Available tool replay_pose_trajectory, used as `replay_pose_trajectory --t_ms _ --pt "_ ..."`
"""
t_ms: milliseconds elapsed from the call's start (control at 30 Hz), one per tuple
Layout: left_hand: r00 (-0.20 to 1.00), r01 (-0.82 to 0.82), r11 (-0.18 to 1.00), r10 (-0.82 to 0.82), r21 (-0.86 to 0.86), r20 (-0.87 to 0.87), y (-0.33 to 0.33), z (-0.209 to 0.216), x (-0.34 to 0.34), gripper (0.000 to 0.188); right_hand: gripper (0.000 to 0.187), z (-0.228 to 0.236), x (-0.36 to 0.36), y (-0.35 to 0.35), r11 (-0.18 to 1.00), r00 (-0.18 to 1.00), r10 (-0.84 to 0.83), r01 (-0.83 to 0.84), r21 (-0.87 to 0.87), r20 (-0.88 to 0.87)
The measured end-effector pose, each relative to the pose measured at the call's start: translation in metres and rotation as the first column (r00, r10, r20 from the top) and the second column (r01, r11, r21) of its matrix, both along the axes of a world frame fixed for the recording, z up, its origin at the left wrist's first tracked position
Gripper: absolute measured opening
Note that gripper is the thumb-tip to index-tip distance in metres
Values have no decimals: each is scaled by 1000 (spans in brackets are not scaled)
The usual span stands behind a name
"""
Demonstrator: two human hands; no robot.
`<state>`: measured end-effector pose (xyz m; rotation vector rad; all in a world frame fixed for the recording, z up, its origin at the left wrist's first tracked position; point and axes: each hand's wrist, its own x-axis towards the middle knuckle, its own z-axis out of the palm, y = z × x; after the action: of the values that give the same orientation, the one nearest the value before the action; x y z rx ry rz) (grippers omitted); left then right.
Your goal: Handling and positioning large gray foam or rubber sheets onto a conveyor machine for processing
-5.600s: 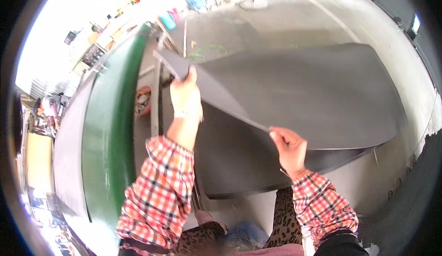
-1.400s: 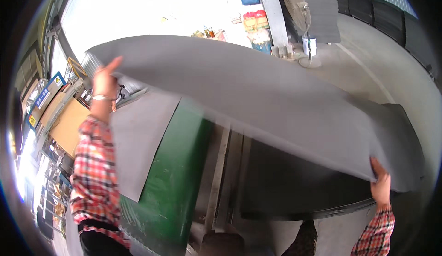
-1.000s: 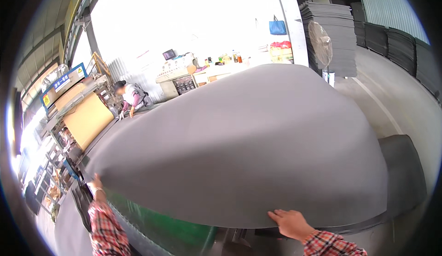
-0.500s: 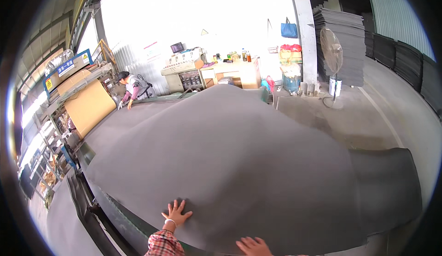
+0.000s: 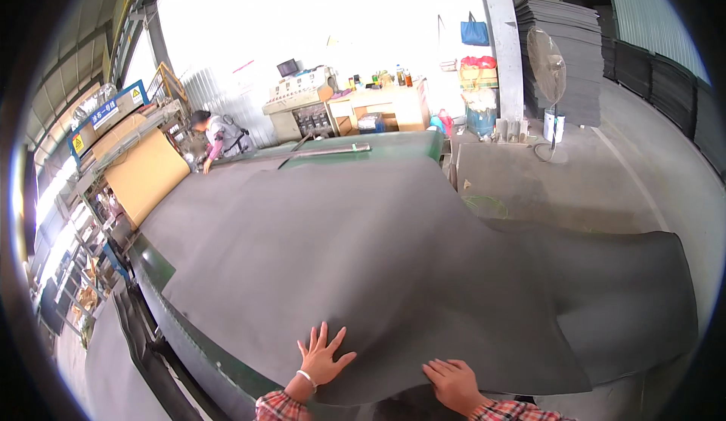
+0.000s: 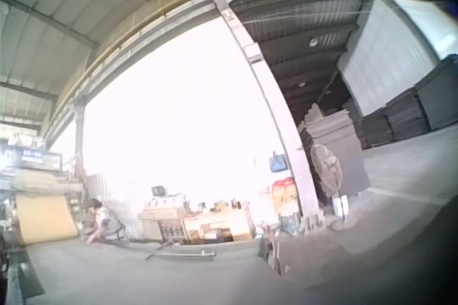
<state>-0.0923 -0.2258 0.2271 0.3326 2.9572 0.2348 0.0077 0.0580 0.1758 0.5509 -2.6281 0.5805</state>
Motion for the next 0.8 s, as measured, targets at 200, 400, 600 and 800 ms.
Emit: replay_pose_trajectory --t_ms 200,400,600,800 --pt "995 -91 992 93 -87 22 -82 -35 -64 69 38 14 -5 -51 991 992 128 -127 46 -10" --pt "935 -355 922 354 -155 -32 -120 -28 -118 59 52 -80 84 -2 991 984 -107 95 91 143" --pt "983 -147 989 143 -27 -113 -20 -9 -101 60 38 -67 33 -19 991 996 -49 40 129 69" --pt "986 125 977 -142 -171 -90 44 -26 -44 78 36 -45 -2 -70 982 979 187 -186 -22 80"
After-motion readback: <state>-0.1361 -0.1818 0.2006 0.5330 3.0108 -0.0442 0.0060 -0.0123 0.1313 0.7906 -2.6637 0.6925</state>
